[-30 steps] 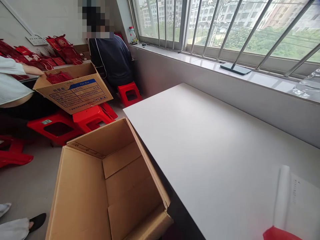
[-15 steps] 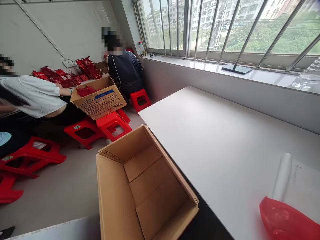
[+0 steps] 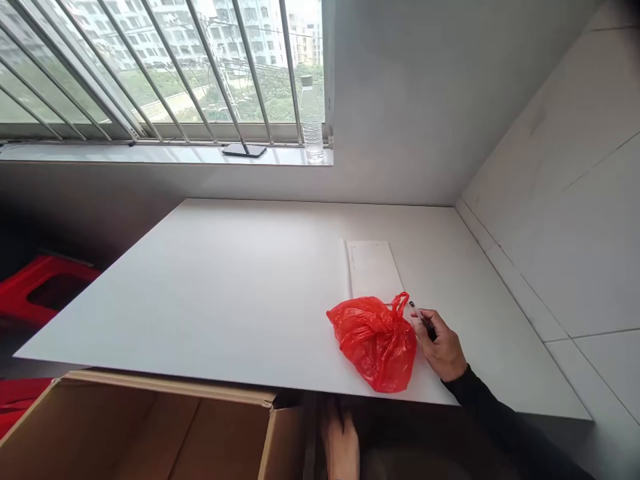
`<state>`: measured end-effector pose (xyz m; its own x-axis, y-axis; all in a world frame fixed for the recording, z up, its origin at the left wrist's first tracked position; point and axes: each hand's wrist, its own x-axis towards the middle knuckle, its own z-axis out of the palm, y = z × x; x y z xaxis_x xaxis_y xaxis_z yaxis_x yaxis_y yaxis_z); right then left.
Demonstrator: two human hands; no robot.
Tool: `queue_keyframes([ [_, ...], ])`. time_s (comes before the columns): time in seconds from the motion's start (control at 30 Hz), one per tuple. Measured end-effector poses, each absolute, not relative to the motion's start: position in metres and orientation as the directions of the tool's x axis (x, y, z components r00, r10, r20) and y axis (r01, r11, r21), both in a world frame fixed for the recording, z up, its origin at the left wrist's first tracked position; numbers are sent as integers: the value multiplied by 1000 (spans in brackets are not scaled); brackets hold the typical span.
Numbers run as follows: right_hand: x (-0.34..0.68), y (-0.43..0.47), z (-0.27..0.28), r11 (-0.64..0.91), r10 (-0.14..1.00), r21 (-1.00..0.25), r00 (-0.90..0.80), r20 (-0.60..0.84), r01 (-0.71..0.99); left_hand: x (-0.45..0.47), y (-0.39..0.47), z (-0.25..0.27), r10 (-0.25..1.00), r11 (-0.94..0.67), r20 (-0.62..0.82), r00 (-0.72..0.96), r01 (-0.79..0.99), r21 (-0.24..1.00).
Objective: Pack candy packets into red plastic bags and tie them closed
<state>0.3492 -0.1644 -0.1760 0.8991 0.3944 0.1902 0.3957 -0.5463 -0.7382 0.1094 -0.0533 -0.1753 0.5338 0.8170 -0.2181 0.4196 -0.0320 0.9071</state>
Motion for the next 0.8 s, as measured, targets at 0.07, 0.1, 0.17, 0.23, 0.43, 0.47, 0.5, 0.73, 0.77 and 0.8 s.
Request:
queue_keyframes([
  [0.07,345,-163,-165,-522,422,-763,893,156,380,120,-52,-172,783,-50,-239,575,440,896],
  [0.1,342,-163,-159,-512,447,-772,884,137,378,124,-50,-165,765,-81,-220,605,430,899],
  [0.17,339,-162,-148,-494,505,-779,857,105,386,137,-39,-143,734,-247,-64,677,353,902],
  [0.23,337,-158,-143,-483,557,-776,826,84,405,162,-22,-121,659,-546,228,717,247,801],
  [0.43,339,-149,-138,-471,607,-776,792,59,419,245,18,-103,309,-756,283,908,54,652],
  [0.47,340,-152,-136,-470,608,-779,792,55,415,248,22,-105,290,-764,269,918,53,643],
  [0.5,343,-157,-133,-473,603,-781,796,51,408,247,26,-106,291,-768,257,922,64,638],
  [0.73,358,-189,-120,-550,465,-778,885,18,305,204,42,-91,544,-681,233,806,262,683],
  [0.77,358,-188,-119,-549,466,-779,885,16,303,204,39,-88,531,-681,235,814,244,691],
  [0.8,356,-185,-117,-537,476,-786,879,17,306,206,36,-85,503,-682,237,831,213,700],
])
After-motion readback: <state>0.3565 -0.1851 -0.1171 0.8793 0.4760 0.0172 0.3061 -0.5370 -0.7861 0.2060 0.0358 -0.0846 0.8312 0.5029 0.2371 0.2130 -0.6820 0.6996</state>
